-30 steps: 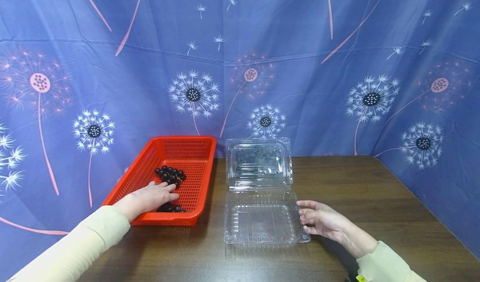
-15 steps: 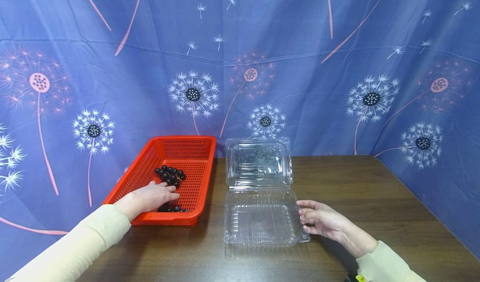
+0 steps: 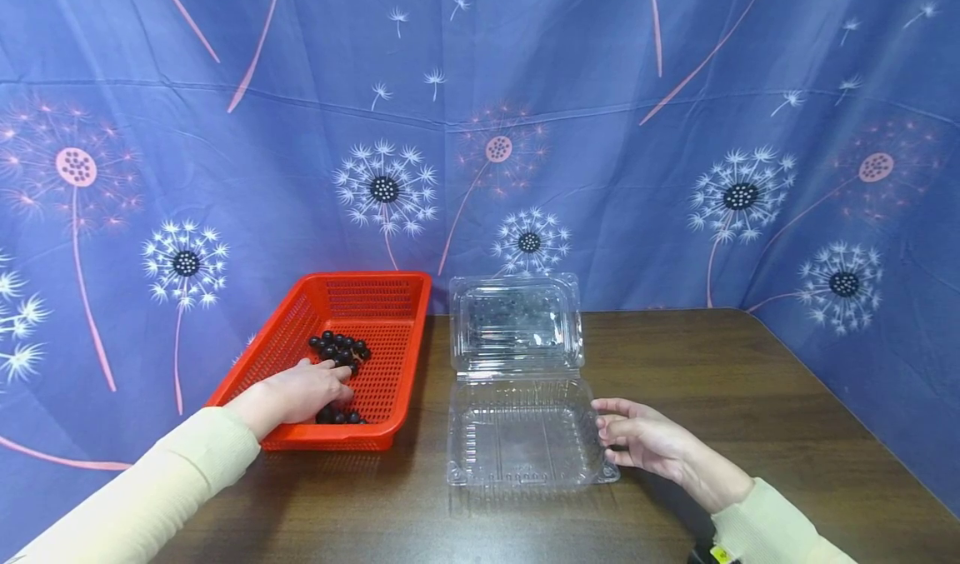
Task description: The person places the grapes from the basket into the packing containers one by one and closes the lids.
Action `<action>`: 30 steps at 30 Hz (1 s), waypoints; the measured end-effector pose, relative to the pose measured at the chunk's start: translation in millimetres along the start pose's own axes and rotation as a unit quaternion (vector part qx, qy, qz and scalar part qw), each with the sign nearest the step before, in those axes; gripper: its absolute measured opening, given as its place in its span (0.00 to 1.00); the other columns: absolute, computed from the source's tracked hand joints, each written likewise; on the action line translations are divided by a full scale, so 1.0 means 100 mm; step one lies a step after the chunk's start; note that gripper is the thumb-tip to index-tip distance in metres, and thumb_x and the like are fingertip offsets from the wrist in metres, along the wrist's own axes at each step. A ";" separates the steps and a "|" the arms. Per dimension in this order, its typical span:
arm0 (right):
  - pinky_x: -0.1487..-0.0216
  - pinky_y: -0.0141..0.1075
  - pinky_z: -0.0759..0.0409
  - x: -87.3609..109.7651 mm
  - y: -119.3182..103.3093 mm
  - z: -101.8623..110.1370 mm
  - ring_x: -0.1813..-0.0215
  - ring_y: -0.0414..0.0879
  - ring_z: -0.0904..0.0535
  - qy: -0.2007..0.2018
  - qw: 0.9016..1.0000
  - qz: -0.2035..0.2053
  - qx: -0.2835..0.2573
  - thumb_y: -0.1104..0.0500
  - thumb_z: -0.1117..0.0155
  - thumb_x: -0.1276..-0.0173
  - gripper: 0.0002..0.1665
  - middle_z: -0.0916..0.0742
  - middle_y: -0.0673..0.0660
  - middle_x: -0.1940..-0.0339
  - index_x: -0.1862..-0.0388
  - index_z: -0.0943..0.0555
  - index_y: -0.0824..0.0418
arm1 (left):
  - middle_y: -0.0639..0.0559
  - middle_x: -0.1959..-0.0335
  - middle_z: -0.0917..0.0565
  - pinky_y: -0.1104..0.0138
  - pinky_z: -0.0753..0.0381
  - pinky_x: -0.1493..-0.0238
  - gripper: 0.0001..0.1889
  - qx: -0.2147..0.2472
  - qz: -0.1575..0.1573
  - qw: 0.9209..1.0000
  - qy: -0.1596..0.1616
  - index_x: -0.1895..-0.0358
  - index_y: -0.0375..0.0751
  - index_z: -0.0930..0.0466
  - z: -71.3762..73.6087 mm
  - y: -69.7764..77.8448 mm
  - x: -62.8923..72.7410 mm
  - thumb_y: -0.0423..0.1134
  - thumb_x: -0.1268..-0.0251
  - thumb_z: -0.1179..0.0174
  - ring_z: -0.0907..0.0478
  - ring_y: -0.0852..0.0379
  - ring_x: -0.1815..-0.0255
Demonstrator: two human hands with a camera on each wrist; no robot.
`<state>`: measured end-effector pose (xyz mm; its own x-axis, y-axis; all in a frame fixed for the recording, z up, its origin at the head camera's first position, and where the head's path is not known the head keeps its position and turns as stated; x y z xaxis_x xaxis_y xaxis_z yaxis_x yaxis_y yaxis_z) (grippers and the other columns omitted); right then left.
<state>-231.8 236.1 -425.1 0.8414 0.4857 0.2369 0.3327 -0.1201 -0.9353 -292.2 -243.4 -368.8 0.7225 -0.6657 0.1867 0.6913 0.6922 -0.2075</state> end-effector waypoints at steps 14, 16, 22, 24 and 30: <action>0.60 0.31 0.23 0.00 -0.01 -0.01 0.65 0.37 0.25 0.009 1.000 -0.002 0.006 0.71 0.47 0.39 0.36 0.24 0.48 0.63 0.34 0.49 0.70 | 0.37 0.40 0.26 0.34 0.31 0.52 0.23 -0.010 0.014 1.000 0.010 0.56 0.48 0.19 0.12 -0.03 0.02 0.37 0.63 0.25 0.28 0.34 0.42; 0.60 0.31 0.23 0.00 -0.01 -0.01 0.65 0.37 0.25 0.010 1.000 -0.002 0.008 0.71 0.47 0.40 0.36 0.24 0.48 0.63 0.34 0.48 0.70 | 0.37 0.40 0.26 0.36 0.30 0.53 0.24 -0.014 0.018 1.000 0.017 0.57 0.49 0.19 0.14 -0.03 0.02 0.36 0.65 0.24 0.28 0.34 0.43; 0.60 0.32 0.23 0.00 0.00 0.00 0.64 0.38 0.25 0.009 1.000 -0.001 0.008 0.71 0.46 0.40 0.35 0.23 0.48 0.63 0.35 0.47 0.69 | 0.38 0.41 0.26 0.41 0.28 0.56 0.23 -0.026 0.016 0.999 0.039 0.60 0.51 0.20 0.17 -0.05 0.02 0.35 0.68 0.25 0.28 0.35 0.42; 0.60 0.32 0.23 0.00 0.00 0.01 0.64 0.38 0.25 0.008 1.000 -0.002 0.007 0.71 0.46 0.40 0.35 0.23 0.48 0.63 0.35 0.47 0.69 | 0.38 0.41 0.26 0.40 0.28 0.56 0.23 -0.025 0.014 0.999 0.042 0.60 0.50 0.20 0.18 -0.06 0.02 0.35 0.68 0.25 0.29 0.34 0.43; 0.60 0.31 0.23 0.00 0.01 0.00 0.64 0.38 0.25 0.008 1.000 0.000 0.004 0.70 0.46 0.40 0.33 0.23 0.48 0.63 0.37 0.45 0.68 | 0.39 0.44 0.25 0.41 0.27 0.59 0.20 -0.030 0.007 0.998 0.058 0.65 0.52 0.21 0.23 -0.05 0.01 0.36 0.68 0.26 0.27 0.35 0.46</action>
<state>-231.9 236.1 -426.4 0.8481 0.4714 0.2420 0.3300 -0.1127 -0.9372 -294.2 -241.2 -345.9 0.7239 -0.6862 0.0716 0.6768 0.6862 -0.2664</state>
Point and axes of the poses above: each hand's wrist, its own x-axis away from the middle knuckle, its own z-axis out of the back of the hand, y = z × x, the point moved 2 cm from there along -x, towards the middle knuckle
